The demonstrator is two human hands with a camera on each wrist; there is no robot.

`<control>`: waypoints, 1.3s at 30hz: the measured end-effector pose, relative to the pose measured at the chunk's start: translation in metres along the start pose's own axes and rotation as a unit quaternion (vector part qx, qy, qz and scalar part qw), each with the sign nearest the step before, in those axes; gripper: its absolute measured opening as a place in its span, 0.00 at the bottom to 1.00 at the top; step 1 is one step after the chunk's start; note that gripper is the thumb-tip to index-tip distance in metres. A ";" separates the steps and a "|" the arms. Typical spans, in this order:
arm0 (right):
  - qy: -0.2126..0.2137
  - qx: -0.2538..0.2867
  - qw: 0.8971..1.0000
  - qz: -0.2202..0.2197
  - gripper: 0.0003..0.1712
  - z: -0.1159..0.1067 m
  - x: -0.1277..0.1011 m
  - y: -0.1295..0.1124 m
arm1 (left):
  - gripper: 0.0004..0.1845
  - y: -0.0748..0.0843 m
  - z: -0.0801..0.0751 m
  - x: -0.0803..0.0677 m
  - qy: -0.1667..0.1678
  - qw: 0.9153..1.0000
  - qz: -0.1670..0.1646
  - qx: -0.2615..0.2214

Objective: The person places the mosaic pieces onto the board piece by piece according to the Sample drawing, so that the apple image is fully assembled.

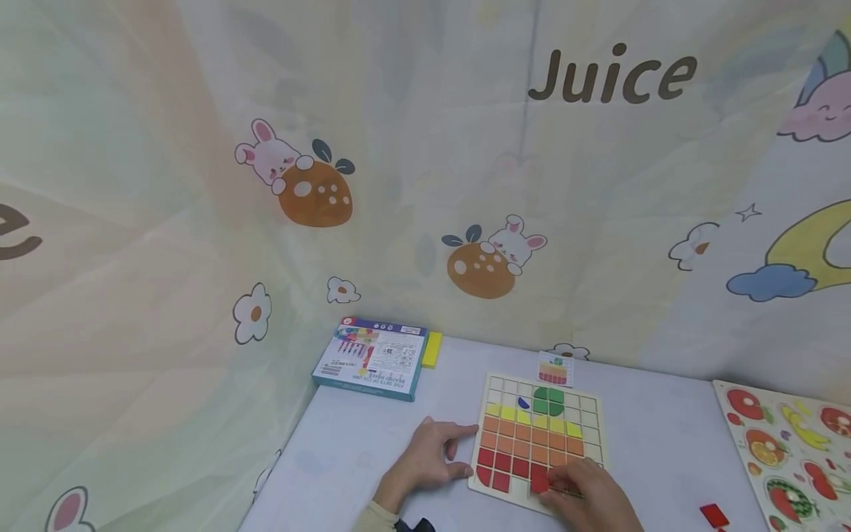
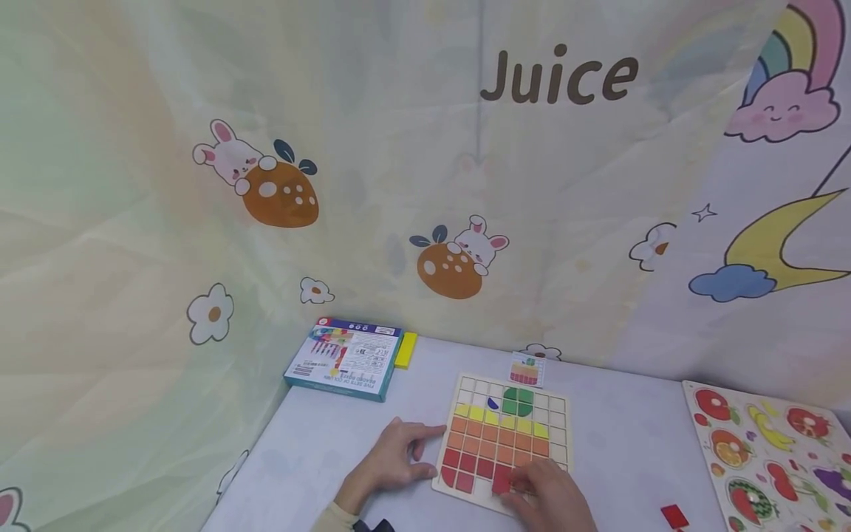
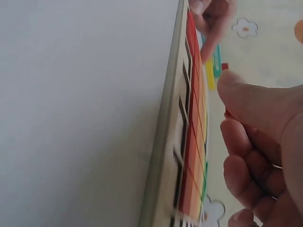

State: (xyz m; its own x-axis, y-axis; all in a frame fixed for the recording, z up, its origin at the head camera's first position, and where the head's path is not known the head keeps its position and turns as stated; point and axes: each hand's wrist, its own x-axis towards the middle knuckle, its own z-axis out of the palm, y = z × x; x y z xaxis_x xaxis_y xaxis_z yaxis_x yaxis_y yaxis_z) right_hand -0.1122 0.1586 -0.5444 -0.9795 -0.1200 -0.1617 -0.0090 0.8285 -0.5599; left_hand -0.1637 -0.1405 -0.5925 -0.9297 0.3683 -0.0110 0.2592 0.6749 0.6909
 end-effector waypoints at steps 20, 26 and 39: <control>-0.019 -0.009 0.999 -0.027 0.16 0.023 0.014 -0.017 | 0.36 0.001 0.002 0.001 0.006 1.000 0.011 0.002; -0.021 -0.007 0.999 -0.025 0.15 0.023 0.014 -0.018 | 0.35 0.001 0.000 0.000 0.006 1.000 0.011 0.006; -0.019 -0.021 0.998 -0.059 0.10 0.022 0.016 -0.014 | 0.35 0.000 -0.001 0.000 0.000 1.000 0.016 0.006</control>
State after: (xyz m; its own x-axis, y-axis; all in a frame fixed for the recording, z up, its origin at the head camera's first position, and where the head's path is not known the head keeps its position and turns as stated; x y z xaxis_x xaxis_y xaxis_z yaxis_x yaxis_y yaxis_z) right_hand -0.1233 0.1334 -0.5568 -0.9627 -0.2385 -0.1275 -0.1336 0.8293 -0.5427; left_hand -0.1643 -0.1410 -0.5925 -0.9212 0.3888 0.0112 0.2912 0.6703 0.6826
